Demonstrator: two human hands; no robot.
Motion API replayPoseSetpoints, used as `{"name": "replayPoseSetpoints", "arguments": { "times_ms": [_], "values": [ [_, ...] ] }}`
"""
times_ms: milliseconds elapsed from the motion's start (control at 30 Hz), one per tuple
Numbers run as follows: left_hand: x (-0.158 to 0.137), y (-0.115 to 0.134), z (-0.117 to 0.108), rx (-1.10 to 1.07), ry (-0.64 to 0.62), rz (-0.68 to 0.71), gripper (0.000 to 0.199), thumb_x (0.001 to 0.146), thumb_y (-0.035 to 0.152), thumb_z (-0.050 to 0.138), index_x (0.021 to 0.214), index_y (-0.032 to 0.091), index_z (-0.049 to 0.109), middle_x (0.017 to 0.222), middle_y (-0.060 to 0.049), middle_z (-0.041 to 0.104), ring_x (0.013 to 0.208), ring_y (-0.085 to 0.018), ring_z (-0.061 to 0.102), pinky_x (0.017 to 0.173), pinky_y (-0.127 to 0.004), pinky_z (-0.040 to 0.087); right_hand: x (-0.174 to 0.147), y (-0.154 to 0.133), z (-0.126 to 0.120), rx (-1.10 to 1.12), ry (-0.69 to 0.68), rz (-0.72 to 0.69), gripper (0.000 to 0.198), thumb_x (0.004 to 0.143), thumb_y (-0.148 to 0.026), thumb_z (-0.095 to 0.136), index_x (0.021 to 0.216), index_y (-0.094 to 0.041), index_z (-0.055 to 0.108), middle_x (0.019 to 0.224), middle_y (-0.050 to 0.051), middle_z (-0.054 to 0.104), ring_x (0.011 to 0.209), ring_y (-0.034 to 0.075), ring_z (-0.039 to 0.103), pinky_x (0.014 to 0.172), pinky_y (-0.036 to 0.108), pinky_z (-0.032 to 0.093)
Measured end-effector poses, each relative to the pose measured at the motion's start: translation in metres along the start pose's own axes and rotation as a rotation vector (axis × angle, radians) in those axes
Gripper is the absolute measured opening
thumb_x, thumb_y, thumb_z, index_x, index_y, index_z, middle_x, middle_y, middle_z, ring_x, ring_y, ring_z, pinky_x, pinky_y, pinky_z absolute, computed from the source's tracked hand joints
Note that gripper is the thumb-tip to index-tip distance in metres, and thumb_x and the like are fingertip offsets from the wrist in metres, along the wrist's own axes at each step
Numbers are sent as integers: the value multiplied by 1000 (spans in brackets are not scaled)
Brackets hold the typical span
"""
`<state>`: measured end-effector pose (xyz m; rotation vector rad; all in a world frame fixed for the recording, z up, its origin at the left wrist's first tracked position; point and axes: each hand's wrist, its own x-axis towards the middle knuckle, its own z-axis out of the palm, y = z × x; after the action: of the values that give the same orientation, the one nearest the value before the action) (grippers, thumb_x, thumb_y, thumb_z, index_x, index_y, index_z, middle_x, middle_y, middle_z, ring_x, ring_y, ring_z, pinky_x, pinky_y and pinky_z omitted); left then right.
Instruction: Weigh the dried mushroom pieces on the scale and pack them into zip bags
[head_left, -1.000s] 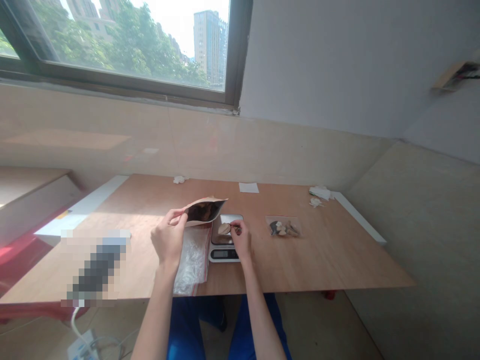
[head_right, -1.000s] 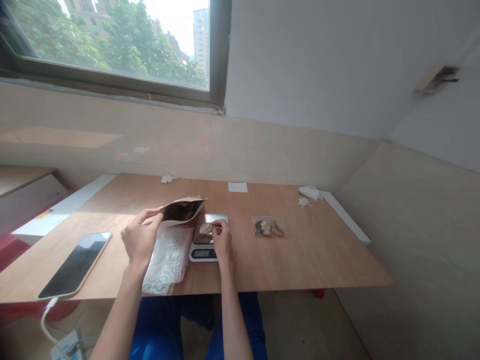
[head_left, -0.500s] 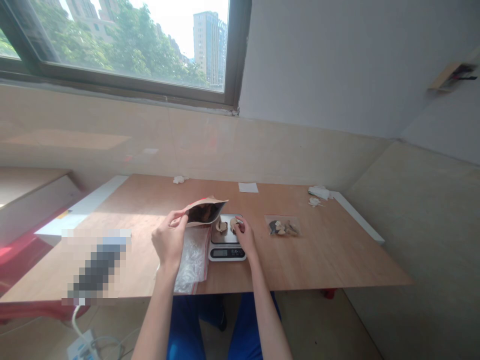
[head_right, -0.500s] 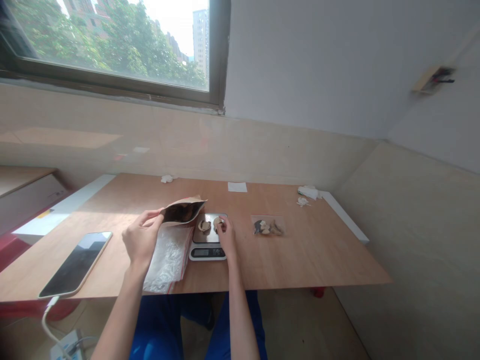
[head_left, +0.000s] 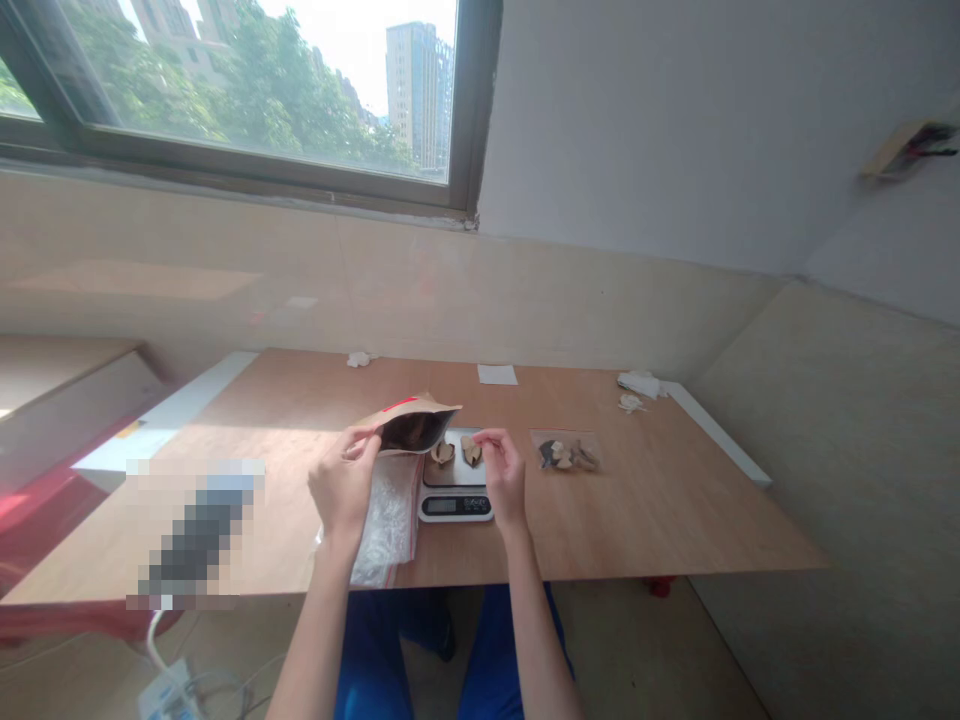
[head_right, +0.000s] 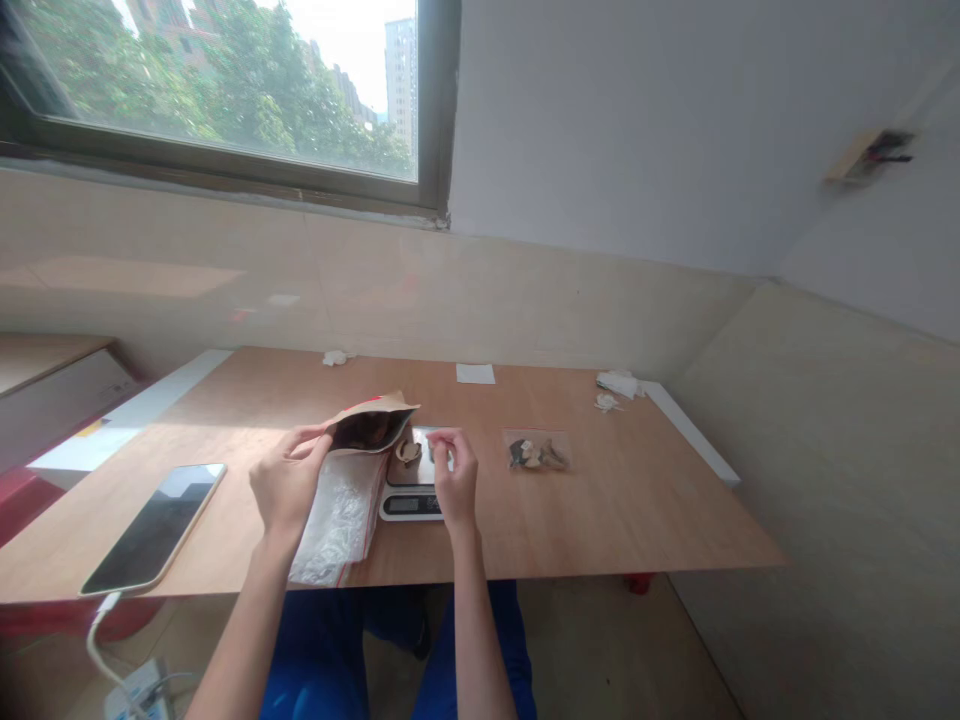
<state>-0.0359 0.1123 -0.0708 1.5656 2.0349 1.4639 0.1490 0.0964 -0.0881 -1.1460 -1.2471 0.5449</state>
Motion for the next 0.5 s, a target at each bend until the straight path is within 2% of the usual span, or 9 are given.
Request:
{"name": "replayPoseSetpoints", "arguments": {
  "times_ms": [100, 233, 333, 433, 500],
  "values": [
    [-5, 1, 0, -8, -11, 17, 18, 73, 38, 54, 77, 26, 66, 66, 1, 70, 75, -21, 67, 61, -25, 45, 9, -32, 0, -12, -296, -67, 27, 85, -18, 37, 90, -19, 63, 92, 4, 65, 90, 14, 59, 82, 28, 47],
    [-10, 4, 1, -21, -31, 29, 21, 74, 40, 53, 78, 25, 67, 67, 1, 70, 73, -20, 67, 59, -25, 44, 24, -46, 17, -190, -568, -175, 37, 83, -9, 35, 102, -23, 62, 108, 1, 63, 104, 13, 56, 91, 28, 42],
    [-12, 3, 2, -26, -29, 17, 22, 74, 40, 52, 79, 25, 67, 68, 0, 70, 73, -20, 67, 58, -25, 44, 30, -42, 37, -378, -657, -227, 37, 80, -7, 36, 103, -20, 62, 108, 4, 63, 101, 17, 57, 87, 29, 44],
    [-15, 1, 3, -48, -49, 10, 21, 74, 40, 53, 80, 26, 67, 70, 0, 71, 77, -20, 67, 60, -24, 45, 35, -35, 55, -594, -674, -169, 32, 79, -9, 38, 100, -14, 62, 102, 12, 65, 88, 24, 62, 73, 33, 47],
    [-17, -1, 4, -61, -67, 1, 20, 74, 40, 53, 82, 27, 67, 71, 1, 71, 79, -20, 67, 62, -24, 45, 38, -28, 64, -678, -687, -124, 29, 79, -10, 41, 98, -13, 63, 98, 14, 66, 84, 25, 63, 69, 34, 47]
  ]
}}
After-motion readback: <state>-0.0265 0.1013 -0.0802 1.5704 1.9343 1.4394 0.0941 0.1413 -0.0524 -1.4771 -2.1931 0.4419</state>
